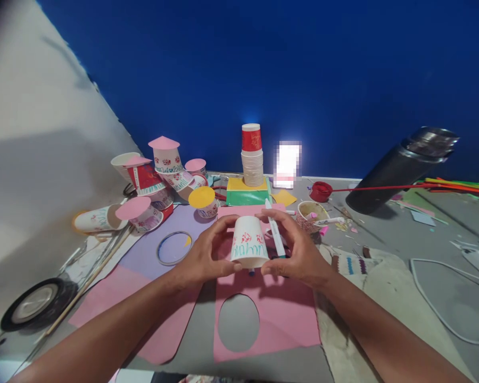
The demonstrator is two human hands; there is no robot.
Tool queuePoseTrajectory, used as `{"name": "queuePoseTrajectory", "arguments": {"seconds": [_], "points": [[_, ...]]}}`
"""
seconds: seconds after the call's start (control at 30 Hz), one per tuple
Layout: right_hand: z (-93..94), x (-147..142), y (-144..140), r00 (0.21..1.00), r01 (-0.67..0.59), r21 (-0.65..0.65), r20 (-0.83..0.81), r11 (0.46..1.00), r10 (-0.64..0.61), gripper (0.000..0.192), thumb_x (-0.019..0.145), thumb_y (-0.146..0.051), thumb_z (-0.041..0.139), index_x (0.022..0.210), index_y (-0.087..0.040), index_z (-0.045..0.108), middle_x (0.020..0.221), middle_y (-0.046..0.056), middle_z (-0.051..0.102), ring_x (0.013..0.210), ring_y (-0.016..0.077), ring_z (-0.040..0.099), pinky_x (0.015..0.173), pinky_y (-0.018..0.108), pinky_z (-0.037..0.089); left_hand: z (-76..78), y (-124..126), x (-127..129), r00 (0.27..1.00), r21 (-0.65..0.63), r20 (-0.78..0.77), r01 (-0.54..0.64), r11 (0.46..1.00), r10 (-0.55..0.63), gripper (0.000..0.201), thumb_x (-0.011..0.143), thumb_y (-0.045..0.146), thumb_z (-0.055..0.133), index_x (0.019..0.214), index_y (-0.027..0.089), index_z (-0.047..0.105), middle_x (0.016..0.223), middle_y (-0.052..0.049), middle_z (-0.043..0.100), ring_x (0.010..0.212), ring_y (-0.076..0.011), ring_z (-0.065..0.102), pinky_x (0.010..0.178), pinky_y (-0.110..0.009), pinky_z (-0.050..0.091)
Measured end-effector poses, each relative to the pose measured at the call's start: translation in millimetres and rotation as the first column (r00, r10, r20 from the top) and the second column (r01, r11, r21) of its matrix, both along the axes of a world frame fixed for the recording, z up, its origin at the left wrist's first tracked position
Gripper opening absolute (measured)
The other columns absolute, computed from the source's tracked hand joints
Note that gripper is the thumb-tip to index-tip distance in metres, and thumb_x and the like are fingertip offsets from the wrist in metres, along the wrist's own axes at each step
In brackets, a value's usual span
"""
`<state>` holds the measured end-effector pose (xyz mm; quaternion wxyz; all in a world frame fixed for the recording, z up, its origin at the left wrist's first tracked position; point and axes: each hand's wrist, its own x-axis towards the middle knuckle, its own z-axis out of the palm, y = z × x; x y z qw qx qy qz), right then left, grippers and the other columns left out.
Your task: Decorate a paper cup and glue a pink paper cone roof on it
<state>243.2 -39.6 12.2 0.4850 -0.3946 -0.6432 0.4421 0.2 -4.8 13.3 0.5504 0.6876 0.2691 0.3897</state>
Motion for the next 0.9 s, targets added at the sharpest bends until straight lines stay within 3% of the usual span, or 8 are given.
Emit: {"name": "queuePoseTrajectory", "arguments": {"seconds": [0.1, 0.2, 0.27, 0.37, 0.53, 0.63, 0.77, 0.9], "points": [[6.2, 3, -4, 0.981, -0.036, -0.003, 0.192, 0.999, 0.036, 0.089, 0.064, -0.044, 0.1, 0.142, -0.038, 0.058, 0.149, 0.009, 0.059, 0.138, 0.0336, 0.058, 0.103, 0.046, 0.059, 4.2, -2, -4, 0.973, 0.288, -0.207, -0.041, 0.957, 0.104, 0.078, 0.065, 0.032, 0.092, 0.135, 0.029, 0.059, 0.134, -0.01, 0.063, 0.125, -0.0355, 0.059, 0.109, -0.054, 0.052], [7.8, 3, -7, 0.941, -0.013, -0.002, 0.339, 1.0, 0.013, 0.086, 0.065, -0.037, 0.099, 0.141, -0.036, 0.06, 0.145, 0.01, 0.06, 0.133, 0.0346, 0.061, 0.102, 0.048, 0.06, 5.9, -4, -6, 0.956, 0.408, -0.259, -0.021, 0.913, 0.138, 0.085, 0.064, 0.04, 0.095, 0.139, 0.028, 0.057, 0.129, -0.011, 0.063, 0.122, -0.0369, 0.059, 0.107, -0.057, 0.052], [6.4, 2, -8, 0.966, 0.011, -0.022, 0.258, 1.0, -0.005, 0.084, 0.066, -0.041, 0.098, 0.141, -0.036, 0.059, 0.141, 0.01, 0.064, 0.129, 0.034, 0.064, 0.099, 0.047, 0.061, 5.1, -5, -5, 0.967, 0.355, -0.222, -0.037, 0.934, 0.123, 0.097, 0.065, 0.045, 0.096, 0.148, 0.03, 0.05, 0.143, -0.013, 0.057, 0.132, -0.0392, 0.054, 0.113, -0.06, 0.047], [2.3, -2, -5, 0.999, 0.005, -0.065, -0.038, 0.998, -0.007, 0.086, 0.064, -0.054, 0.098, 0.138, -0.034, 0.059, 0.132, 0.009, 0.071, 0.122, 0.0327, 0.07, 0.095, 0.045, 0.063, 1.4, -6, -2, 0.997, 0.149, -0.08, -0.001, 0.989, 0.013, 0.105, 0.068, 0.043, 0.096, 0.156, 0.032, 0.04, 0.162, -0.014, 0.043, 0.145, -0.0395, 0.047, 0.12, -0.059, 0.042], [-2.5, -7, 0, 0.98, -0.072, -0.154, -0.194, 0.985, 0.042, 0.087, 0.061, -0.052, 0.1, 0.135, -0.033, 0.059, 0.127, 0.009, 0.075, 0.111, 0.0303, 0.075, 0.09, 0.042, 0.064, -1.3, -6, 4, 0.992, -0.068, 0.123, 0.049, 0.996, -0.04, 0.082, 0.075, 0.037, 0.09, 0.146, 0.026, 0.05, 0.146, -0.013, 0.059, 0.134, -0.0354, 0.058, 0.111, -0.054, 0.051], [0.1, -5, -2, 0.99, -0.067, -0.141, -0.136, 0.988, 0.048, 0.088, 0.062, -0.049, 0.1, 0.138, -0.033, 0.059, 0.138, 0.011, 0.069, 0.12, 0.0317, 0.071, 0.095, 0.043, 0.063, 2.2, -6, 2, 0.999, 0.095, -0.028, -0.02, 0.995, 0.023, 0.081, 0.072, 0.032, 0.088, 0.144, 0.028, 0.052, 0.143, -0.012, 0.059, 0.131, -0.0347, 0.057, 0.11, -0.055, 0.05], [4.7, -1, -7, 0.992, -0.025, -0.067, 0.124, 0.997, 0.034, 0.088, 0.064, -0.042, 0.1, 0.141, -0.036, 0.059, 0.146, 0.009, 0.063, 0.132, 0.0333, 0.062, 0.099, 0.043, 0.06, 2.5, -5, -1, 0.961, 0.383, -0.253, -0.003, 0.924, 0.108, 0.088, 0.066, 0.028, 0.089, 0.146, 0.03, 0.05, 0.132, -0.01, 0.059, 0.124, -0.0343, 0.054, 0.105, -0.055, 0.051], [3.7, -2, -12, 0.953, 0.03, -0.005, 0.302, 1.0, -0.027, 0.088, 0.065, -0.039, 0.099, 0.143, -0.038, 0.058, 0.142, 0.008, 0.062, 0.125, 0.0329, 0.065, 0.091, 0.042, 0.062, -0.7, -4, -2, 0.956, 0.463, -0.268, 0.02, 0.886, 0.118, 0.092, 0.067, 0.029, 0.088, 0.149, 0.029, 0.046, 0.133, -0.012, 0.058, 0.124, -0.0351, 0.053, 0.106, -0.057, 0.051]]}}
